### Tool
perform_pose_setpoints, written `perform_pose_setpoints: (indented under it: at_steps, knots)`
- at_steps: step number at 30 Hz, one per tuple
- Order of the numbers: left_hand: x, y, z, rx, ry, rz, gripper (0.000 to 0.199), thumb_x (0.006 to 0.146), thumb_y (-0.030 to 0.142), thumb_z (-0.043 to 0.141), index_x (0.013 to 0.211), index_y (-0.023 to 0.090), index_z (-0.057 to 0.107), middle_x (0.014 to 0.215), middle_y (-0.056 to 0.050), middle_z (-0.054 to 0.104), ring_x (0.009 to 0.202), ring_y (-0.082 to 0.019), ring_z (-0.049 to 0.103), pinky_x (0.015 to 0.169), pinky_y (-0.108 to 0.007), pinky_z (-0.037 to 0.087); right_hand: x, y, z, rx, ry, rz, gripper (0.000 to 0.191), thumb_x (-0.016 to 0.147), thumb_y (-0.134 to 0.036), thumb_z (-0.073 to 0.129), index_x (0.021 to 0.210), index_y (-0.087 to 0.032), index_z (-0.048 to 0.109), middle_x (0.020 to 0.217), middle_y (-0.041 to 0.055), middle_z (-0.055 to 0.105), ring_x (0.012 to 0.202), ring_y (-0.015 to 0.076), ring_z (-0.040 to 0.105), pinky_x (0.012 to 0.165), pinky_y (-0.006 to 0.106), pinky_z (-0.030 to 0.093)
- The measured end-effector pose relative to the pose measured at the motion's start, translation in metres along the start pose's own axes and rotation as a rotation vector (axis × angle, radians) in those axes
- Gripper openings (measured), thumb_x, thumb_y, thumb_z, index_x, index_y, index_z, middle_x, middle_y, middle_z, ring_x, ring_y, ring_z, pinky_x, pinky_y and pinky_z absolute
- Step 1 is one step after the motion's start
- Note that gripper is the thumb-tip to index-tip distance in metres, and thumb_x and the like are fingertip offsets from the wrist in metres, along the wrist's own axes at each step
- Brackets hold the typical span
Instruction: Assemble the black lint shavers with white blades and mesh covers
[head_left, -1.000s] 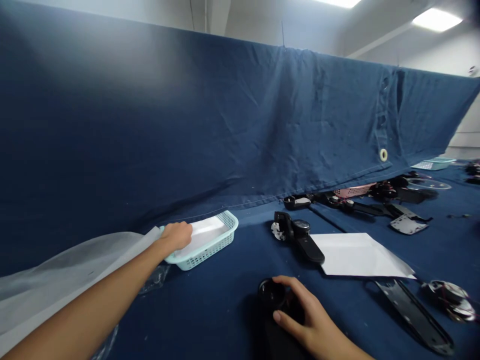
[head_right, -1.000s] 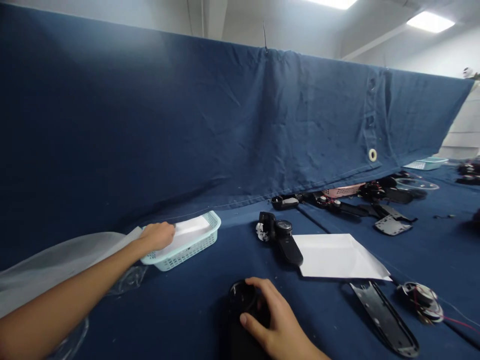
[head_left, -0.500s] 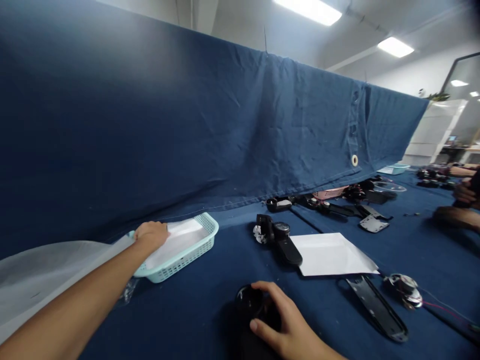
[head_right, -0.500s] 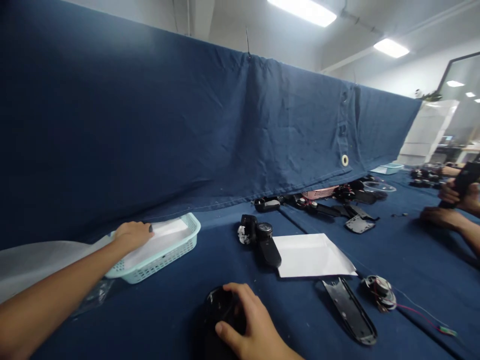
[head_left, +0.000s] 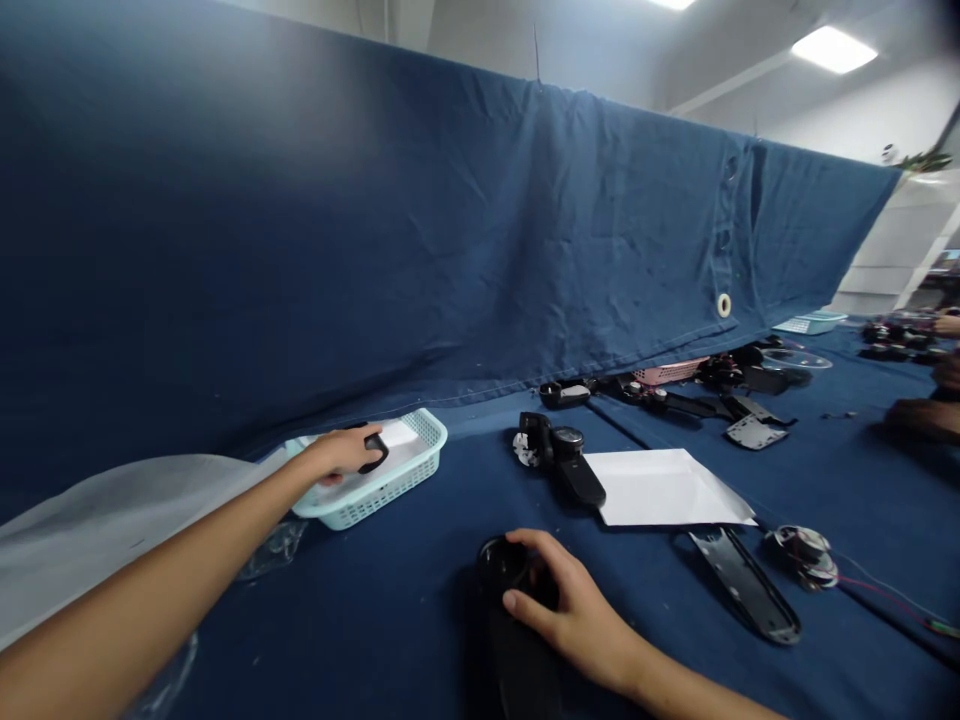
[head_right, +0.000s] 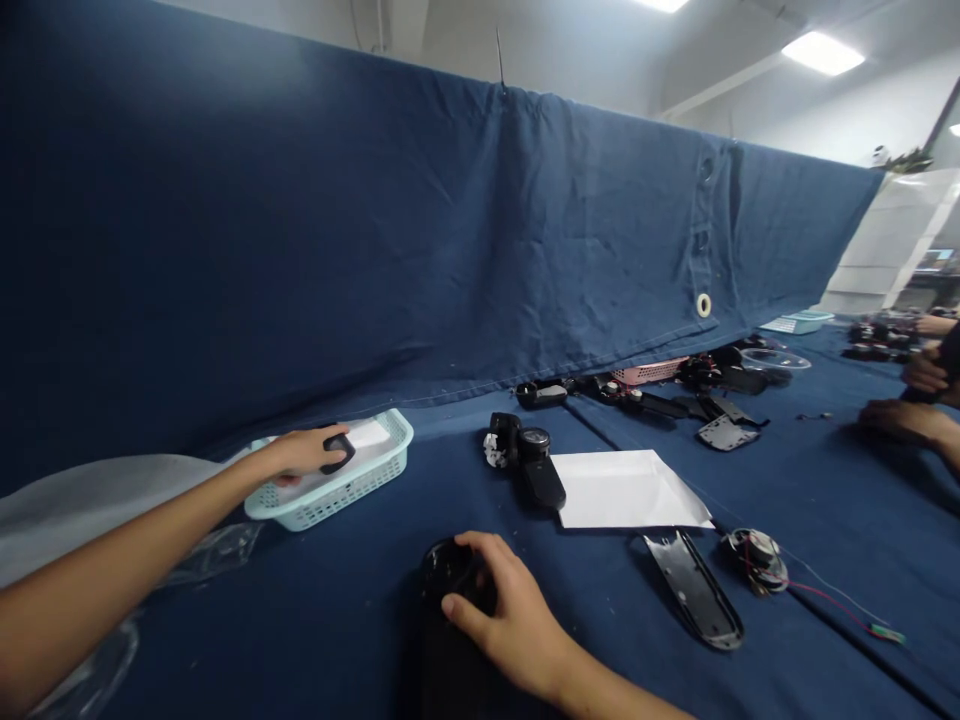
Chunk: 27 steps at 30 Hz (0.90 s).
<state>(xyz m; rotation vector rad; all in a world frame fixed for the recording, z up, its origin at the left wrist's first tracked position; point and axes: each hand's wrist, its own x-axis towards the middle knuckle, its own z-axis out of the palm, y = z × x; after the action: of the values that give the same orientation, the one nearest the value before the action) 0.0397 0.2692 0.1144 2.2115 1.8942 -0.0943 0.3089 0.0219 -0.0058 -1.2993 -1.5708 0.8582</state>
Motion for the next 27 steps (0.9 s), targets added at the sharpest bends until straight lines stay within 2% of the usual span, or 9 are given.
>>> perform_pose_setpoints:
  at_steps: [2,5,8,11,14,17,19,23,27]
  knots:
    - [-0.02,0.007,-0.013,-0.108,-0.053,0.029,0.052,0.095,0.046,0.052,0.139,0.02,0.042,0.097,-0.006,0.065,0.06,-0.011,0.06,0.052,-0.025,0.051,0.0,-0.001,0.0,0.001,0.005,-0.006,0.046,0.082,-0.031,0.066,0.126,-0.027,0.053,0.119,0.0035,0.061,0.097,0.021,0.058,0.091,0.036,0.047]
    - [-0.055,0.018,-0.035,-0.307,-0.08,0.09,0.061,0.092,0.045,0.052,0.148,0.028,0.032,0.096,-0.006,0.065,0.048,-0.007,0.049,0.041,-0.019,0.037,0.0,-0.003,-0.001,0.012,0.008,-0.013,0.044,0.082,-0.03,0.066,0.124,-0.025,0.054,0.117,0.0039,0.062,0.095,0.0211,0.058,0.09,0.036,0.047]
    - [-0.101,0.03,-0.04,-0.548,-0.108,0.147,0.068,0.09,0.05,0.052,0.15,0.036,0.025,0.081,-0.001,0.06,0.046,-0.008,0.045,0.039,-0.019,0.03,-0.001,-0.004,-0.002,0.016,0.004,-0.022,0.044,0.081,-0.03,0.066,0.123,-0.025,0.055,0.116,0.0038,0.062,0.094,0.0206,0.058,0.089,0.036,0.047]
    - [-0.148,0.044,-0.014,-0.81,-0.217,0.179,0.072,0.088,0.058,0.052,0.15,0.041,0.02,0.069,0.003,0.052,0.048,-0.009,0.044,0.039,-0.019,0.03,-0.001,0.0,-0.002,0.019,0.018,-0.014,0.051,0.08,-0.031,0.067,0.128,-0.024,0.051,0.118,0.005,0.061,0.093,0.0201,0.058,0.088,0.036,0.048]
    - [-0.176,0.057,0.031,-1.044,-0.368,0.184,0.072,0.088,0.057,0.054,0.149,0.044,0.018,0.086,0.0,0.056,0.049,-0.008,0.044,0.038,-0.018,0.026,-0.002,0.004,0.0,0.022,0.051,0.004,0.064,0.078,-0.031,0.068,0.135,-0.023,0.042,0.118,0.0067,0.059,0.091,0.0197,0.059,0.088,0.037,0.048]
    - [-0.174,0.066,0.067,-1.215,-0.501,0.169,0.069,0.088,0.062,0.049,0.147,0.044,0.019,0.097,-0.005,0.059,0.049,-0.006,0.042,0.038,-0.016,0.019,-0.002,0.007,0.0,0.032,0.06,-0.01,0.064,0.076,-0.03,0.07,0.134,-0.023,0.042,0.112,0.0052,0.061,0.086,0.0185,0.06,0.084,0.035,0.05]
    - [-0.161,0.07,0.08,-1.297,-0.549,0.164,0.068,0.088,0.068,0.044,0.146,0.043,0.019,0.096,-0.005,0.059,0.046,-0.004,0.036,0.038,-0.015,0.014,-0.001,0.006,-0.001,0.039,0.06,-0.021,0.061,0.076,-0.03,0.07,0.131,-0.023,0.045,0.108,0.0044,0.062,0.085,0.0181,0.06,0.081,0.034,0.05]
    - [-0.128,0.081,0.09,-1.385,-0.567,0.153,0.067,0.088,0.071,0.042,0.142,0.034,0.026,0.091,-0.002,0.059,0.042,-0.001,0.028,0.037,-0.015,0.013,-0.001,0.004,-0.002,0.044,0.059,-0.026,0.059,0.074,-0.032,0.073,0.127,-0.021,0.048,0.102,0.0037,0.063,0.083,0.0184,0.061,0.079,0.033,0.051]
    - [-0.101,0.102,0.098,-1.345,-0.534,0.116,0.061,0.095,0.065,0.036,0.135,0.019,0.038,0.091,-0.004,0.061,0.041,-0.002,0.035,0.034,-0.015,0.024,0.0,0.004,-0.003,0.036,0.038,-0.031,0.052,0.074,-0.035,0.075,0.12,-0.021,0.055,0.1,0.0032,0.066,0.084,0.0189,0.062,0.081,0.033,0.051]
